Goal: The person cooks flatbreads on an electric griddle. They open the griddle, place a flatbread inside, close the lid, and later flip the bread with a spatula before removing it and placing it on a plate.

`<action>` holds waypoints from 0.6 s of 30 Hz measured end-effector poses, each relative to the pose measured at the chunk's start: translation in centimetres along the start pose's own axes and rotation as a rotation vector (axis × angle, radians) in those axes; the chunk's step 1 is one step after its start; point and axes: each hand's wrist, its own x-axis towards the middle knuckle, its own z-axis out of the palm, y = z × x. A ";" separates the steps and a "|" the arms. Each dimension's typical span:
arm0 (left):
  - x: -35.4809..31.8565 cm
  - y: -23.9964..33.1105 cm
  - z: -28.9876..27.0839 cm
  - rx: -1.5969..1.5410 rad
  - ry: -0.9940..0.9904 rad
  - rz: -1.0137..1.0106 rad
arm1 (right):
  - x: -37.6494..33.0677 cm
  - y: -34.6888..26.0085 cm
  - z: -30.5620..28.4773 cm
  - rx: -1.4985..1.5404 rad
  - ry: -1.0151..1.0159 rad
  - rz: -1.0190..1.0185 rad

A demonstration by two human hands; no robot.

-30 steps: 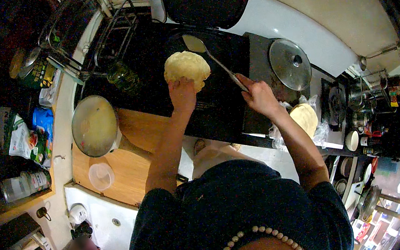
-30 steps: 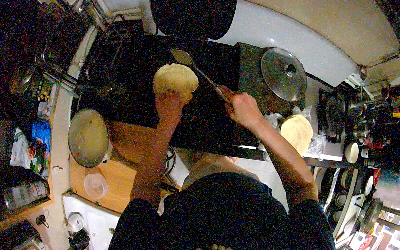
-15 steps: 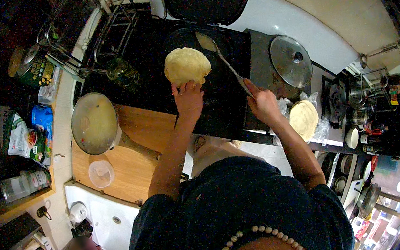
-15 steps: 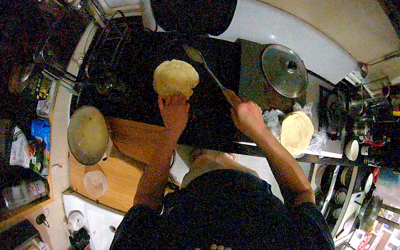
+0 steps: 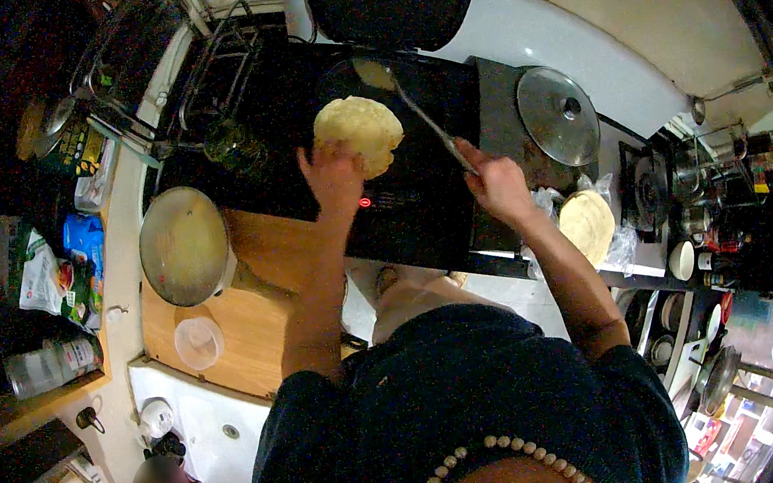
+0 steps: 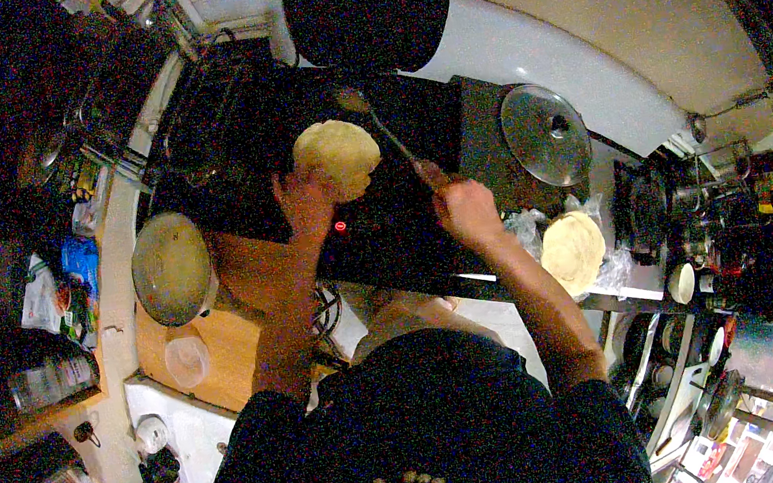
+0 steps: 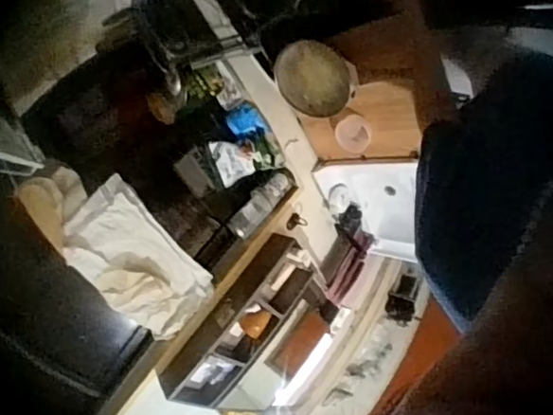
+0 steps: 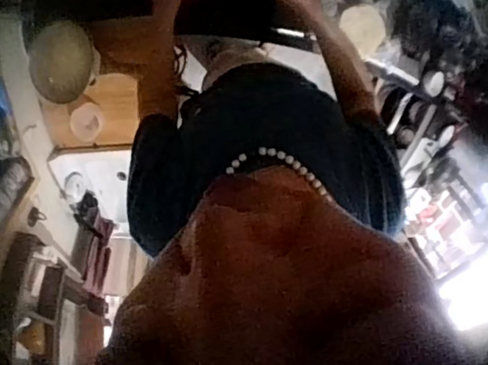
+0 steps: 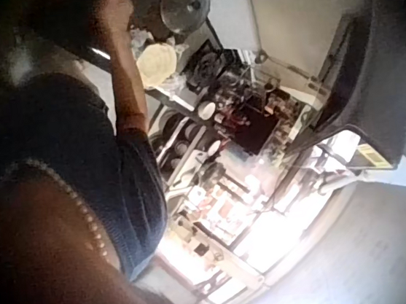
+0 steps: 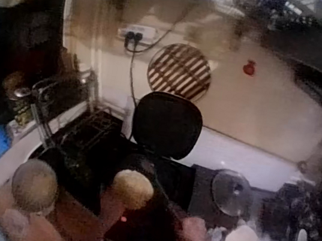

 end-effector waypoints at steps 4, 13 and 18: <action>5.7 -4.3 -3.6 -0.026 0.193 -0.045 | -2.5 1.1 -2.0 0.141 0.110 0.035; 24.6 -2.3 -9.9 0.057 0.403 0.181 | -8.8 3.3 -3.1 0.473 0.173 0.180; 33.5 2.7 -9.8 0.050 0.221 0.256 | -9.4 1.2 -6.5 0.718 0.063 0.383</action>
